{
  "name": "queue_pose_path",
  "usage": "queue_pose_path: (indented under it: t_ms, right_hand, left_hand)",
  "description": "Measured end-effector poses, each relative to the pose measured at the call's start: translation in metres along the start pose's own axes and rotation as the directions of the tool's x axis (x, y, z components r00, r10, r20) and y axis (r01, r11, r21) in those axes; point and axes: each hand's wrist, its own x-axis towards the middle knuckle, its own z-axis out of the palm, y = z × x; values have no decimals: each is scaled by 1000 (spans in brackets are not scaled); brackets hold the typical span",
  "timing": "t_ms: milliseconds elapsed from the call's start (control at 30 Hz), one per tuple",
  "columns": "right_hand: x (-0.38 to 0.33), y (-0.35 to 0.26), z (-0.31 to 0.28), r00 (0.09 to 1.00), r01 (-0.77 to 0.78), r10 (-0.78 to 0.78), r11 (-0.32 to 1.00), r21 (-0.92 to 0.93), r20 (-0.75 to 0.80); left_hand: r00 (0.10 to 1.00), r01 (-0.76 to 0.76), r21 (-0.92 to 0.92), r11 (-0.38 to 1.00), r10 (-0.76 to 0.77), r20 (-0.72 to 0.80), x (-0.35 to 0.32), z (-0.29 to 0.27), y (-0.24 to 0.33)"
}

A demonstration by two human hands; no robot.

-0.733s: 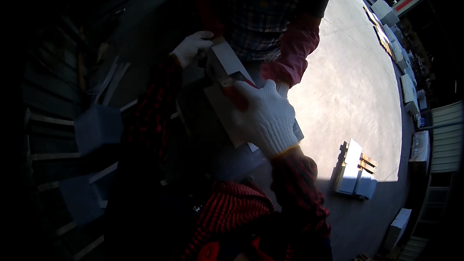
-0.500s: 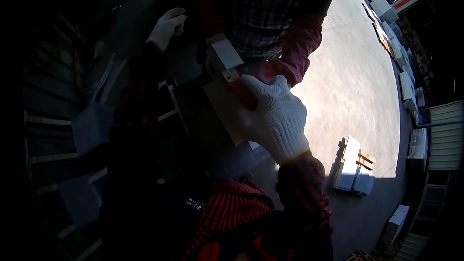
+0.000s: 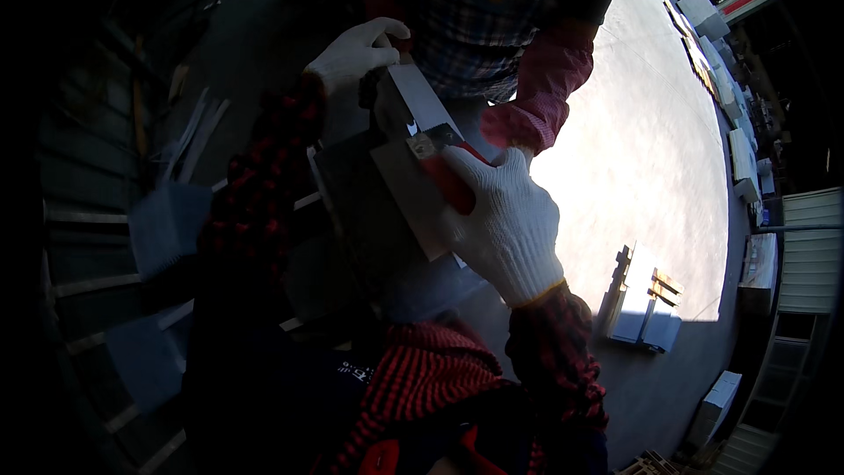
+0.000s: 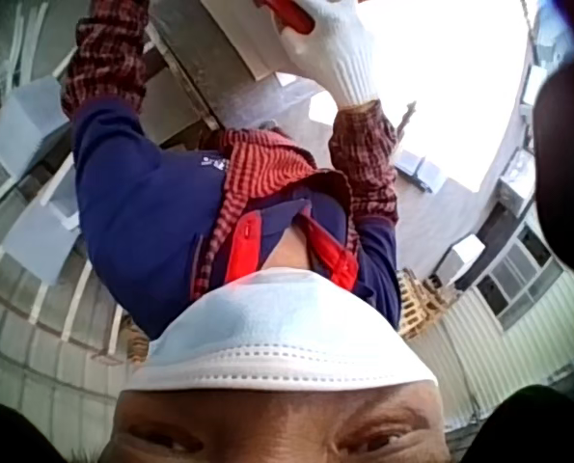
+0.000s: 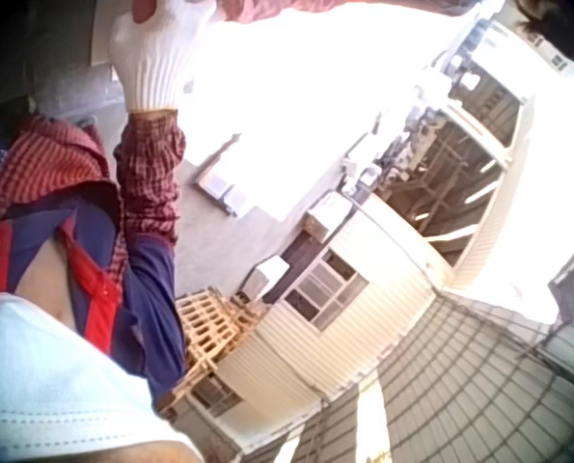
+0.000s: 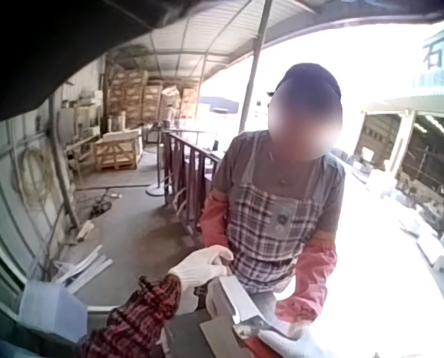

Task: The person folds flat cardboard pieces into box shapes and secures the edges with packing tape. They repeatedly pick up new pieces, fold them, apply tape, and place the finished boxes on a nearby stack.

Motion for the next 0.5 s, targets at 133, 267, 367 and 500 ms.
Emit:
queue_pose_path:
  t_ms: [133, 267, 367, 500]
  right_hand:
    - [-1, 3, -2, 1000, -22, 22, 1000, 22, -3]
    - [-4, -7, -1, 1000, -20, 20, 1000, -23, 9]
    - [-4, -4, -1, 999, -22, 22, 999, -35, -25]
    - [7, -6, 1, 999, -37, 37, 999, 3, -32]
  left_hand:
    - [1000, -7, 135, 991, 9, -13, -2, 2, 17]
    - [952, -266, 278, 923, 297, -74, 0, 7, -2]
    - [785, -433, 637, 638, 614, -81, 8, 6, 20]
    - [492, -579, 710, 401, 866, -88, 2, -29, 83]
